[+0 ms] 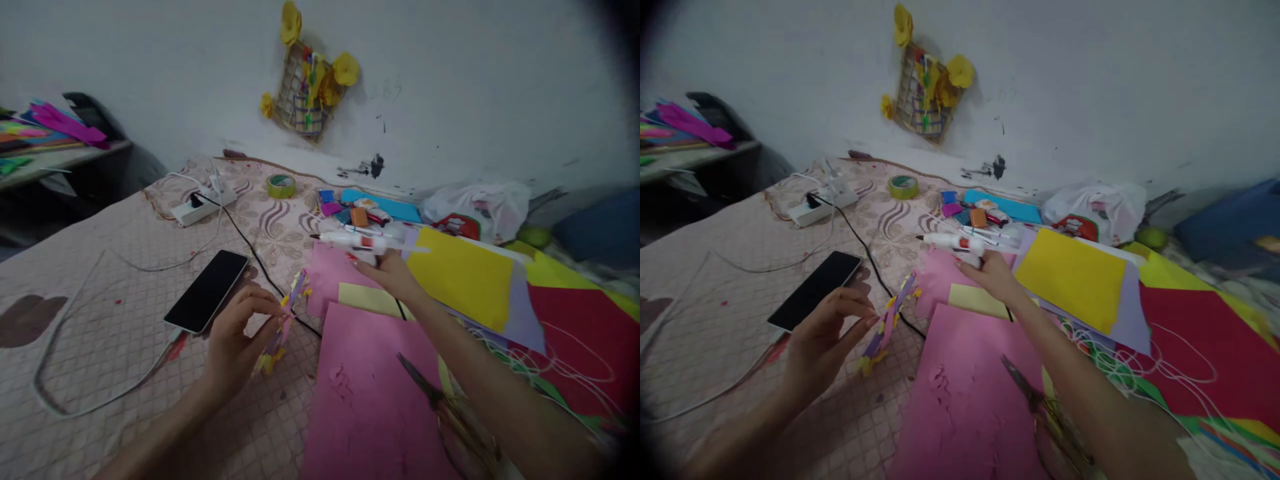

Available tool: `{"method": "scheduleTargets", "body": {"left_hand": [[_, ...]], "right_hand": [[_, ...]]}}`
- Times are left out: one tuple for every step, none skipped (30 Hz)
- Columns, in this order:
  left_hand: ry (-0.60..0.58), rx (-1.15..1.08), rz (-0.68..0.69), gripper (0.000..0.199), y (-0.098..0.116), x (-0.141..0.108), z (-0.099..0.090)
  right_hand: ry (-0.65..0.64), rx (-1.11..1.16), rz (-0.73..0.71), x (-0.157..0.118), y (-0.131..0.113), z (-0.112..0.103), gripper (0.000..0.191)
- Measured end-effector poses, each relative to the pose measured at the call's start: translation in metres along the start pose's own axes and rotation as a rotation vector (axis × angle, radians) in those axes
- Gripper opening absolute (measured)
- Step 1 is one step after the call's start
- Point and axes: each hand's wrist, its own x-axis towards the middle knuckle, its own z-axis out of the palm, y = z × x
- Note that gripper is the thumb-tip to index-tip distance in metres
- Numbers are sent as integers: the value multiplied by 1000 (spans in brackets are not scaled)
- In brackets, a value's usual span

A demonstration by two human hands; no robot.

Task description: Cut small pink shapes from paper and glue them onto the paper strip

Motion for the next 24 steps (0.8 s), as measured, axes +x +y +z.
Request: {"method": "scheduleTargets", "body": {"left_hand": [[16,36,60,11,0,-1,-1],[26,62,115,13,1,-1,-1],[32,79,166,16,1,-2,-1],[39,92,211,18,1,-2,-1],[45,102,247,19,1,-3,-1],[52,112,277,19,1,-3,-1],[59,122,301,19,1,-3,-1],[65,132,318,19,1,-3,-1],[67,143,329,19,1,-3,-2],[64,151,337,19,1,-3,-2],[58,153,346,19,2,-3,-2],[49,151,352,20,2,-4,-3],[38,146,358,20,2,-4,-3],[29,140,363,21,2,-4,-3],[19,133,365,21,3,-4,-3],[12,126,364,21,3,-4,-3],[8,120,362,21,3,-5,-3],[8,115,361,21,3,-5,-3],[10,111,361,21,3,-5,-3],[10,110,361,21,3,-5,-3],[13,108,363,21,3,-6,-3],[14,109,364,21,3,-6,-3],[13,111,364,21,3,-6,-4],[12,111,363,21,3,-6,-4]], "right_hand": [[32,10,-35,-6,-3,-6,21],[37,26,-56,-12,-6,-12,20],[0,49,-49,-17,-9,-17,19],[-50,87,-46,-22,-12,-21,19],[-118,123,-44,-27,-15,-23,17],[-194,146,-54,-31,-18,-25,17],[-276,160,-69,-34,-21,-26,17],[-322,171,-82,-36,-25,-26,17],[-361,175,-95,-38,-28,-25,17],[-393,174,-115,-39,-31,-24,17],[-419,170,-134,-40,-34,-23,17],[-441,166,-153,-40,-37,-21,17],[-458,161,-171,-41,-39,-19,18],[-473,156,-181,-41,-42,-17,18],[-487,150,-186,-41,-44,-16,18],[-501,140,-185,-41,-46,-14,19],[-509,129,-184,-40,-47,-13,19],[-515,120,-180,-40,-48,-12,20],[-519,115,-182,-40,-49,-12,20],[-519,113,-186,-39,-49,-11,21],[-517,117,-192,-39,-49,-11,21],[-515,121,-194,-39,-49,-10,21],[-516,124,-192,-39,-48,-10,20],[-516,125,-185,-39,-48,-10,20]]}}
